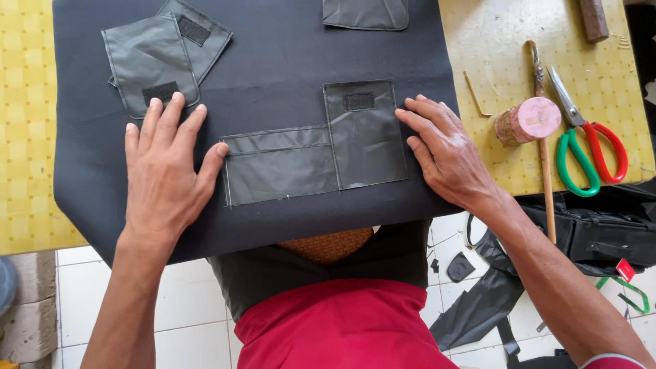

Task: The person aligns a small black pouch on a larger black fabric sheet, uses a ruler and marking tool to draw lines, and applies adhesive with a brush along the marked edges. The person then places another pouch piece onto the adhesive.

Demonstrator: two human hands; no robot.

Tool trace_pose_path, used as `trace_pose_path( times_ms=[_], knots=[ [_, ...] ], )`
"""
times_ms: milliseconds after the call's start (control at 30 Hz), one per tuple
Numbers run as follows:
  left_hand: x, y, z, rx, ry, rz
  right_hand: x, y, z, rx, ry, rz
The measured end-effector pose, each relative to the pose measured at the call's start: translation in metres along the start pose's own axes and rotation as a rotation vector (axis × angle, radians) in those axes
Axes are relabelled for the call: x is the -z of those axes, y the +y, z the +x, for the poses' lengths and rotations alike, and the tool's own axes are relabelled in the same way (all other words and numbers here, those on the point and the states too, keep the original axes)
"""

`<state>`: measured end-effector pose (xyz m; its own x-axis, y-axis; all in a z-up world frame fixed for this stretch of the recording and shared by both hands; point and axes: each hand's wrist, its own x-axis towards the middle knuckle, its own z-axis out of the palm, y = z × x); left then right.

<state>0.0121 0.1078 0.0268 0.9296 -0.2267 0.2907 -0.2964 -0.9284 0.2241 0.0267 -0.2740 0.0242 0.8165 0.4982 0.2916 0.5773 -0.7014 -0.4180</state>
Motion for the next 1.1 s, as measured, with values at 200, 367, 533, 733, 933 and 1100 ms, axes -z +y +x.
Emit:
trace_pose_path(
  times_ms=[200,367,533,733,933,1100],
  knots=[
    [-0.005,-0.004,0.009,0.005,-0.007,-0.018,0.001,0.002,0.005,0.008,0.003,0.014],
    [-0.009,-0.011,0.021,-0.013,0.012,0.001,-0.002,0.008,0.013,0.013,0.014,0.004],
    [-0.006,-0.008,0.02,-0.015,0.033,-0.023,-0.002,0.006,0.01,-0.037,0.018,-0.03],
    [0.01,0.026,0.028,-0.099,0.282,0.205,0.034,0.004,0.007,-0.054,0.214,-0.062],
    [-0.002,0.09,0.047,-0.383,0.163,-0.083,0.084,0.039,0.029,-0.371,-0.035,-0.687],
    [-0.053,0.107,0.05,-0.332,0.089,-0.165,0.075,0.065,0.046,-0.675,-0.417,-0.32]
  ],
)
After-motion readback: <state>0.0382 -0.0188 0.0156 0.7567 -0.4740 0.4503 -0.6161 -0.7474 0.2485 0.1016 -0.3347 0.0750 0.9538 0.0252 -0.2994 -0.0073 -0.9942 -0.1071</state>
